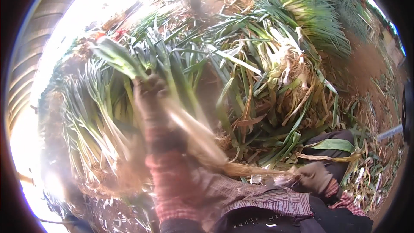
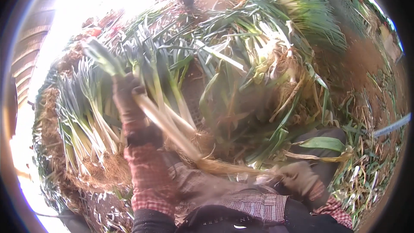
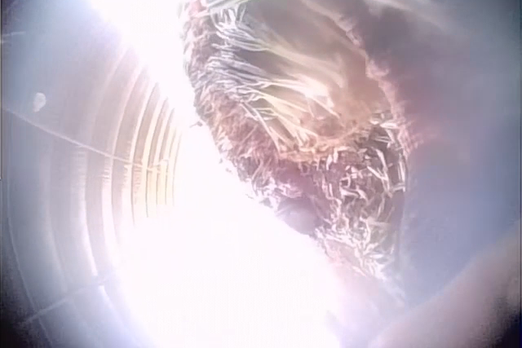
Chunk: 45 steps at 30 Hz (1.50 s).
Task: The person cleans leeks by hand, peeling off the outer layers of skin and leaves one at a time, shaking them, and placing them onto a pile.
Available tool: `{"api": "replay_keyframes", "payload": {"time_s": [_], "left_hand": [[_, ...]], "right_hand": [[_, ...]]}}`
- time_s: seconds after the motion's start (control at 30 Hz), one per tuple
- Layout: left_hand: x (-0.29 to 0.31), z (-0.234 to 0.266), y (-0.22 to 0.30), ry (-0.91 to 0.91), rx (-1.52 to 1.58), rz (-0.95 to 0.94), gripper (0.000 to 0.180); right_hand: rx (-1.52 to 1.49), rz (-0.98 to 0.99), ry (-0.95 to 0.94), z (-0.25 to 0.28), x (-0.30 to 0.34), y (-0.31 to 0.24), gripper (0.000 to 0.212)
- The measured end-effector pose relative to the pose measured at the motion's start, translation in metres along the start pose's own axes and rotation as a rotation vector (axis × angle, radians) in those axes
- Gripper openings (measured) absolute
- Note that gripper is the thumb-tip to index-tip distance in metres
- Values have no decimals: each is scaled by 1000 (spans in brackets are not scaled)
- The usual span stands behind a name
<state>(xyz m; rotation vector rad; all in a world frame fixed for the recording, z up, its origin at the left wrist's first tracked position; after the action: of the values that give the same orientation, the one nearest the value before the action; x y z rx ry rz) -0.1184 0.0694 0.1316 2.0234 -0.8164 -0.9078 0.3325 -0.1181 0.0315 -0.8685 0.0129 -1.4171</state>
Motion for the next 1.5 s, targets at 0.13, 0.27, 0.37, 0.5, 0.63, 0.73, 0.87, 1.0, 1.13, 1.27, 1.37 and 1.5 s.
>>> {"api": "replay_keyframes", "payload": {"time_s": [0.13,0.27,0.37,0.5,0.63,0.73,0.87,1.0,1.13,1.27,1.37,1.5], "left_hand": [[-46,32,56,-167,291,117,32],[-198,207,177,-382,-115,112,25],[-202,207,114,-159,-641,97,47],[-176,377,168,-141,-2397,27,85],[-91,332,20,-229,-2124,302,66],[-93,349,69,-258,-2157,389,69],[-101,287,64,-181,-1983,369,56],[-57,85,14,-337,-1120,-142,30],[18,-68,-104,-614,-567,202,34],[90,-161,-191,-838,-623,532,29],[90,-133,-218,-443,-299,533,30],[54,-70,-210,-51,143,661,30]], "right_hand": [[-45,5,266,36,-19,7,50],[187,168,118,32,-75,-28,50],[179,87,57,51,-101,-17,25],[58,274,409,86,-197,-38,18],[108,0,936,193,-253,12,30],[185,-377,1002,236,-317,25,62],[35,-592,628,229,-357,54,73],[-704,-470,601,164,-330,51,61],[-562,-45,700,36,-248,-5,46],[-492,301,690,-23,-129,-78,50],[-741,340,426,-38,-111,-76,43],[-615,307,165,-34,-109,-49,22]]}}
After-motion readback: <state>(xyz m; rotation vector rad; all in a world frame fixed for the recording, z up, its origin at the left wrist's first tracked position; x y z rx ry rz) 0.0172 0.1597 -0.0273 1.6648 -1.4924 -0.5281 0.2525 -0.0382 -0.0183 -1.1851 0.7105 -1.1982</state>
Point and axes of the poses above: each hand's wrist, its own x-axis away from the middle knuckle, its own z-axis out of the back of the hand, y = z × x, the point moved 7 cm from there along -x, towards the middle knuckle, and after that the axes turned 12 degrees about -z, right-handed, at the moved point
